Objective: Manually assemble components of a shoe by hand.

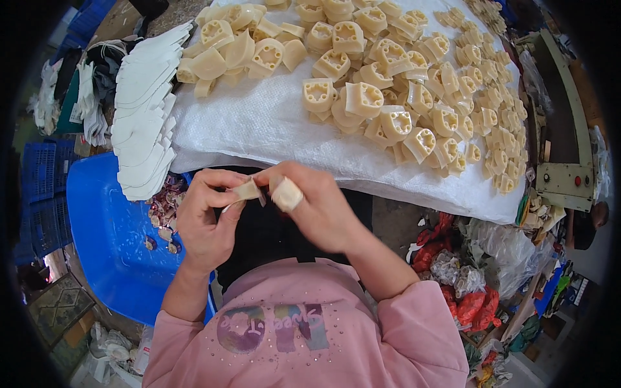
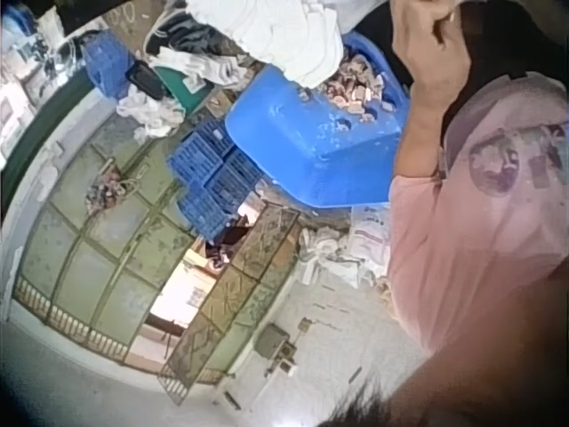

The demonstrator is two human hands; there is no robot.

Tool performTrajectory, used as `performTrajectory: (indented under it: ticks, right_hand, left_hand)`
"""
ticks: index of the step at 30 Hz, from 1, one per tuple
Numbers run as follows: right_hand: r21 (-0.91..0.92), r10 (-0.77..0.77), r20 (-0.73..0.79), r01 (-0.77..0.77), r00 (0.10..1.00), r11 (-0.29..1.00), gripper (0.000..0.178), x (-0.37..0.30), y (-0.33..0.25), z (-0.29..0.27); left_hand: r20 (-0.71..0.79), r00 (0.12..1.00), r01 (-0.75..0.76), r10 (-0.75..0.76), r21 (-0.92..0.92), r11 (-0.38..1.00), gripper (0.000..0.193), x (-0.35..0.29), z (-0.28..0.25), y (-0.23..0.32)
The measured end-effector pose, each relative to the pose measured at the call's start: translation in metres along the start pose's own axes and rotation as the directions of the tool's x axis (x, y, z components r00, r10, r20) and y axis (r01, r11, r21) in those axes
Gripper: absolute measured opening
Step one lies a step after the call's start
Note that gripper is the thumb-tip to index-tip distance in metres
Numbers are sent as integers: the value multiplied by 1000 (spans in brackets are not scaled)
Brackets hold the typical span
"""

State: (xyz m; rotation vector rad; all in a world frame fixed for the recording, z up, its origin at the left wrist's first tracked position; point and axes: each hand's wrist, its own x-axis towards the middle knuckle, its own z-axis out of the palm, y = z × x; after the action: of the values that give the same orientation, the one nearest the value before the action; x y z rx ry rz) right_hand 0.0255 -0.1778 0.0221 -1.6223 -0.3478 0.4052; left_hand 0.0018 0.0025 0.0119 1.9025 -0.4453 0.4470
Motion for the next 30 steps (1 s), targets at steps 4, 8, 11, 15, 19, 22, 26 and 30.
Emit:
performTrajectory:
  ticks: [4, 8, 11, 15, 19, 22, 26, 30]
  right_hand:
    - [406, 88, 244, -185, 966, 895, 29, 12, 9, -13]
    - [394, -68, 222, -26, 973, 919, 33, 13, 13, -11]
    - [285, -38, 222, -28, 974, 958, 35, 15, 14, -10]
    - [171, 63, 123, -84, 990, 982, 36, 18, 18, -2]
    - [55, -32, -19, 33, 999, 998, 34, 22, 24, 4]
    - [262, -74, -21, 77, 997, 962, 28, 19, 20, 3]
    - [54, -259, -26, 260, 966, 964, 17, 22, 18, 8]
    - [-204, -319, -81, 298, 944, 933, 14, 24, 15, 11]
  left_hand:
    - [35, 996, 86, -79, -335, 938, 22, -2, 2, 3]
    - [92, 991, -79, 99, -202, 976, 24, 0, 1, 3]
    - [124, 990, -59, 72, -104, 993, 22, 0, 0, 5]
    - [90, 993, 85, -74, -127, 988, 20, -2, 3, 2]
    - [-25, 942, 299, -334, -386, 872, 13, -2, 10, 5]
    - [-54, 833, 432, -550, -556, 710, 8, 1, 8, 6]
    - [8, 883, 366, -469, -636, 679, 11, -6, 14, -5]
    - [10, 865, 396, -502, -629, 669, 10, -6, 12, -2]
